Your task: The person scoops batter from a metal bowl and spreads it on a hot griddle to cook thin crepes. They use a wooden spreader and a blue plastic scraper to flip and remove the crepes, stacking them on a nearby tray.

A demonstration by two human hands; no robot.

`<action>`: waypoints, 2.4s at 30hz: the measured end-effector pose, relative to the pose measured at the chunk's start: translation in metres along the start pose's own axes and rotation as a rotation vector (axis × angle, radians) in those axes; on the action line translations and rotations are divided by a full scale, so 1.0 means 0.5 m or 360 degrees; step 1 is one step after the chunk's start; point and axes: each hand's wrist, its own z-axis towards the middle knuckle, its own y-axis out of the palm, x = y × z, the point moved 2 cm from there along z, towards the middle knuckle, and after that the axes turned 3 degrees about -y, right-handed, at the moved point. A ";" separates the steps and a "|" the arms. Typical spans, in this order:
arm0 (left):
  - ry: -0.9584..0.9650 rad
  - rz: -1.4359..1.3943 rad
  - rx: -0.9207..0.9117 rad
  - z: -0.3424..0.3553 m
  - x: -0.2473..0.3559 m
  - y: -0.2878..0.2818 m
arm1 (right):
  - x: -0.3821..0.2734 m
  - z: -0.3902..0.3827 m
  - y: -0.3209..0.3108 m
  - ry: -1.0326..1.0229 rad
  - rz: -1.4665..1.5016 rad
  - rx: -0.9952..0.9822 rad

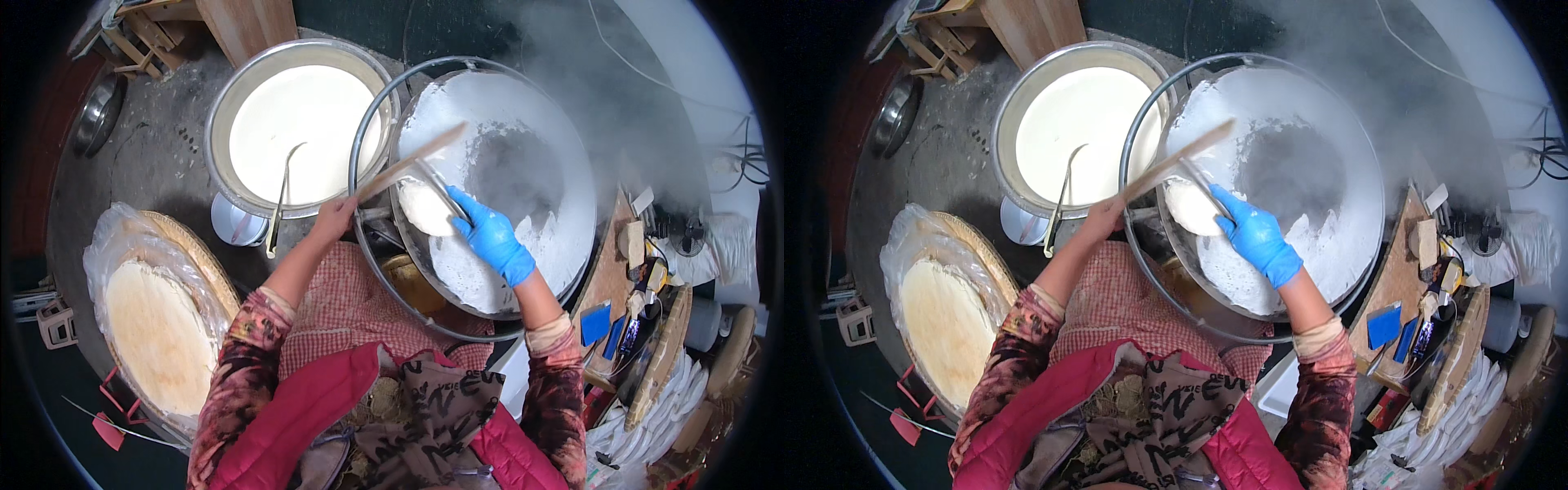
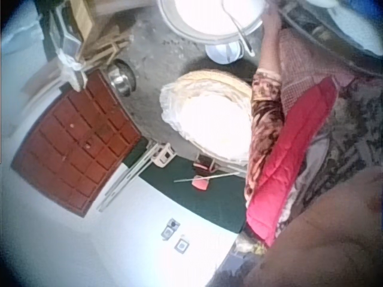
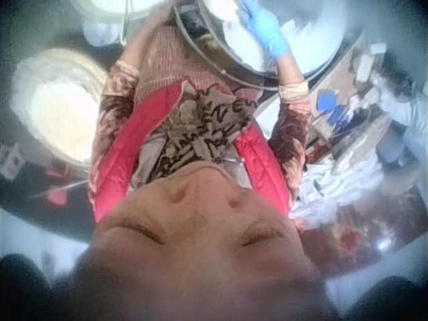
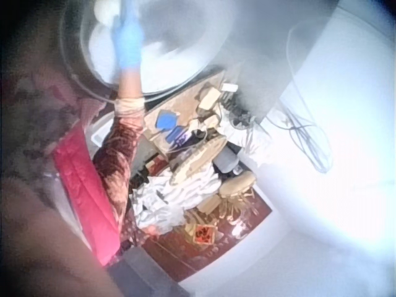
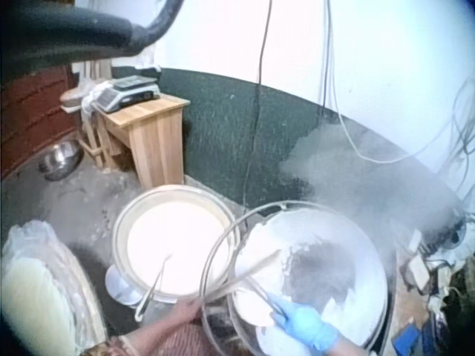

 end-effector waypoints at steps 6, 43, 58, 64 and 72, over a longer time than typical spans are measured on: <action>0.0091 -0.0080 0.0082 -0.130 -0.106 0.058 | 0.102 0.076 -0.082 0.0062 0.0179 -0.0204; 0.0174 -0.0571 0.0481 -0.062 -0.065 0.081 | 0.241 -0.225 -0.122 0.0676 0.0231 0.0133; 0.0053 -0.0535 0.0253 -0.055 -0.065 0.050 | 0.277 -0.323 -0.115 0.0871 0.0724 0.0310; -0.0135 -0.0377 0.0034 -0.167 -0.121 0.091 | 0.295 -0.314 -0.162 0.0911 0.0352 0.0204; -0.0293 -0.0340 -0.0078 -0.228 -0.163 0.181 | 0.175 -0.144 -0.053 0.0690 0.0251 0.0268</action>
